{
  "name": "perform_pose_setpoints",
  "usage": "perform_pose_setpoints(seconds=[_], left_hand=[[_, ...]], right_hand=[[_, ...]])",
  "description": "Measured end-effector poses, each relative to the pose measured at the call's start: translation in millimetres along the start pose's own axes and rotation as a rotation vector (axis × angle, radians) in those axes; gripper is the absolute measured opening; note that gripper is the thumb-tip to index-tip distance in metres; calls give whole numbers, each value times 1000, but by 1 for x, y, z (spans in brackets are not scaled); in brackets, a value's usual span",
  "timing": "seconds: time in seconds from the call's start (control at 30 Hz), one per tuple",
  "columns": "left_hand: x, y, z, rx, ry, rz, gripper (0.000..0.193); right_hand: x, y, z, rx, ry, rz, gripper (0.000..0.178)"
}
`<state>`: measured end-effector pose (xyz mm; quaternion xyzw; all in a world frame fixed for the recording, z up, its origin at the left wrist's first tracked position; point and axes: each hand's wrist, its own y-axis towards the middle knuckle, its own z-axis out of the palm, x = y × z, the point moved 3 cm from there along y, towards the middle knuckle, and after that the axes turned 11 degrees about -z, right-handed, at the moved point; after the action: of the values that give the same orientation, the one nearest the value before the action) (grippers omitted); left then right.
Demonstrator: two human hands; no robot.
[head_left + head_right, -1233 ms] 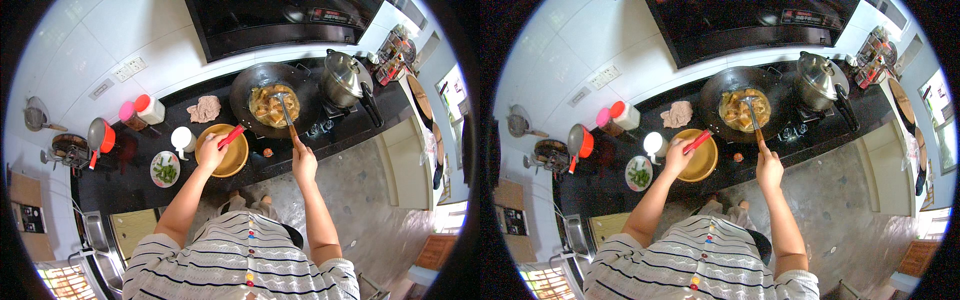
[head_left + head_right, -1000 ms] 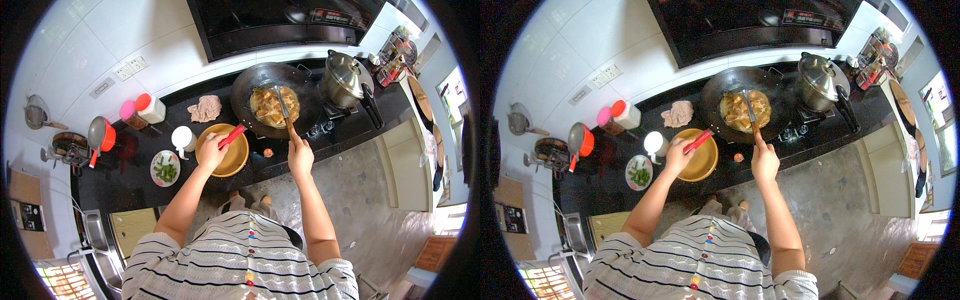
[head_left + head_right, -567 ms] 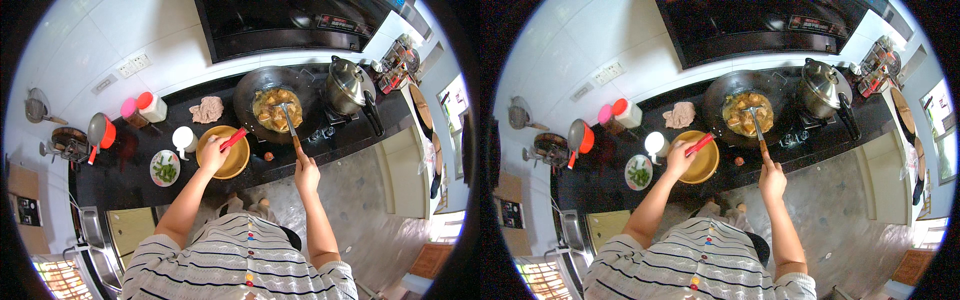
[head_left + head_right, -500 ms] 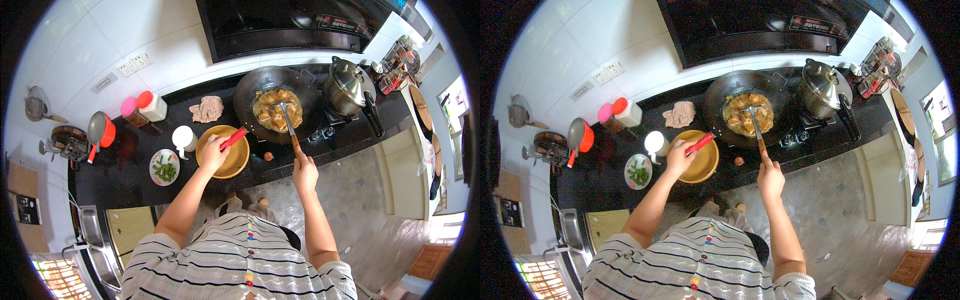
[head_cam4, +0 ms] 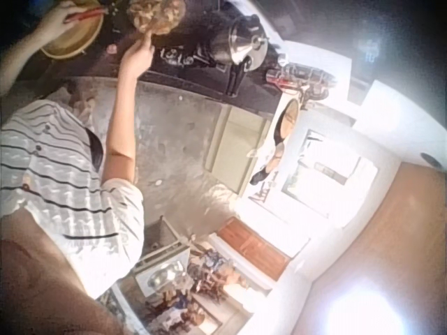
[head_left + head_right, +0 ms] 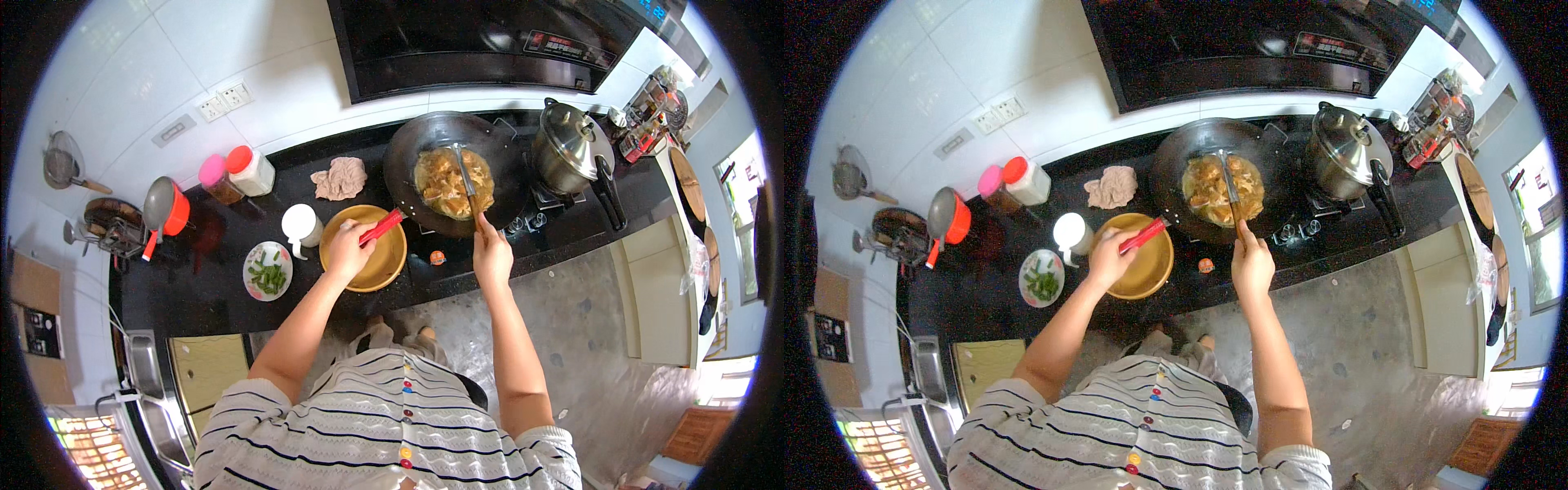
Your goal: The person prepares green vegetables by hand, then moves to a wok to stir-fry meat using a spatula. After cooking, the person cleans the kitchen counter and sink area with a cloth and water, and finally organizes bowls and a rice cooker on the counter.
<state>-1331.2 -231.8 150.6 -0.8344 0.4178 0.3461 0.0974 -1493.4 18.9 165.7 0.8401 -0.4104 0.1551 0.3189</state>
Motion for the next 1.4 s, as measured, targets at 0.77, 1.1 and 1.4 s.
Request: perform_pose_setpoints(seconds=[0.77, 1.1, 1.4], left_hand=[[4, 2, 0, 42, 3, -1, 32], [3, 2, 1, 24, 22, 24, 31], [2, 1, 0, 10, 17, 23, 31]], right_hand=[[24, -50, -141, 176, -3, 161, 35], [7, -62, -101, 194, 79, 219, 36], [21, -55, -149, 134, -129, 197, 39]])
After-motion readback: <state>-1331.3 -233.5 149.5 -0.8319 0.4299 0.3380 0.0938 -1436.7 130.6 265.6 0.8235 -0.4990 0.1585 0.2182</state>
